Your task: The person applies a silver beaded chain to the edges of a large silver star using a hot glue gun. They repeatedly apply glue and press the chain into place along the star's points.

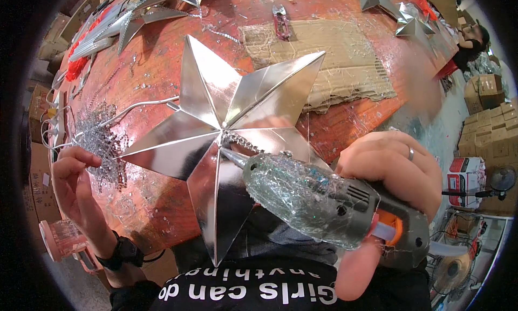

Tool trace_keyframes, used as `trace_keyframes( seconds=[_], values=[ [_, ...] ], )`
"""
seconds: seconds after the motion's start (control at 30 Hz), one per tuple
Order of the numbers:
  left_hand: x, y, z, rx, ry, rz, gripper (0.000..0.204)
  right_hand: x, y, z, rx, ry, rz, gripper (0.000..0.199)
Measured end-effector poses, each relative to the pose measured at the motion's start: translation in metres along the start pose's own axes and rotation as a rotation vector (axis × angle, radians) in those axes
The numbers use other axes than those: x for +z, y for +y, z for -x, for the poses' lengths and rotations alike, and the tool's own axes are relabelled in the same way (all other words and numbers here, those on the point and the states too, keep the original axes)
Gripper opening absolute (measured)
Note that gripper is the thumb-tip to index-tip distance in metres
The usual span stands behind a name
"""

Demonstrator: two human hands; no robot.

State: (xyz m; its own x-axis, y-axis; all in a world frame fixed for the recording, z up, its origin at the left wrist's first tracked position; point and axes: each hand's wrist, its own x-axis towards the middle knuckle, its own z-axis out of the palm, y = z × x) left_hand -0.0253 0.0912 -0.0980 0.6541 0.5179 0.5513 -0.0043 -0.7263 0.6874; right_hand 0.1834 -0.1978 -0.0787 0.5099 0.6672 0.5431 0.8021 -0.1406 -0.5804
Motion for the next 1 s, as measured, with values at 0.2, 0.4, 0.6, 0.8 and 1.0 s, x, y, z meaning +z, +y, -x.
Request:
trace_keyframes(
  seconds=[0.2,0.4,0.6,0.8,1.0],
  values=[
    [-0.001,-0.002,0.001,0.020,-0.011,-0.003,0.011,-0.005,0.007,-0.001,-0.081,-0.060,0.026,0.096],
    [-0.001,-0.003,0.002,0.018,-0.016,0.015,0.012,0.007,-0.003,0.006,0.158,0.127,0.024,0.095],
    [-0.001,-0.004,0.003,0.021,-0.028,0.014,0.013,0.007,-0.001,0.004,0.155,0.113,0.017,0.087],
    [-0.003,-0.007,0.004,0.020,-0.029,0.002,0.014,0.000,0.003,-0.003,0.022,-0.005,0.012,0.046],
    [-0.002,-0.007,0.002,0.030,-0.034,0.005,0.013,-0.014,0.009,-0.001,-0.072,-0.156,0.066,0.075]
  ],
)
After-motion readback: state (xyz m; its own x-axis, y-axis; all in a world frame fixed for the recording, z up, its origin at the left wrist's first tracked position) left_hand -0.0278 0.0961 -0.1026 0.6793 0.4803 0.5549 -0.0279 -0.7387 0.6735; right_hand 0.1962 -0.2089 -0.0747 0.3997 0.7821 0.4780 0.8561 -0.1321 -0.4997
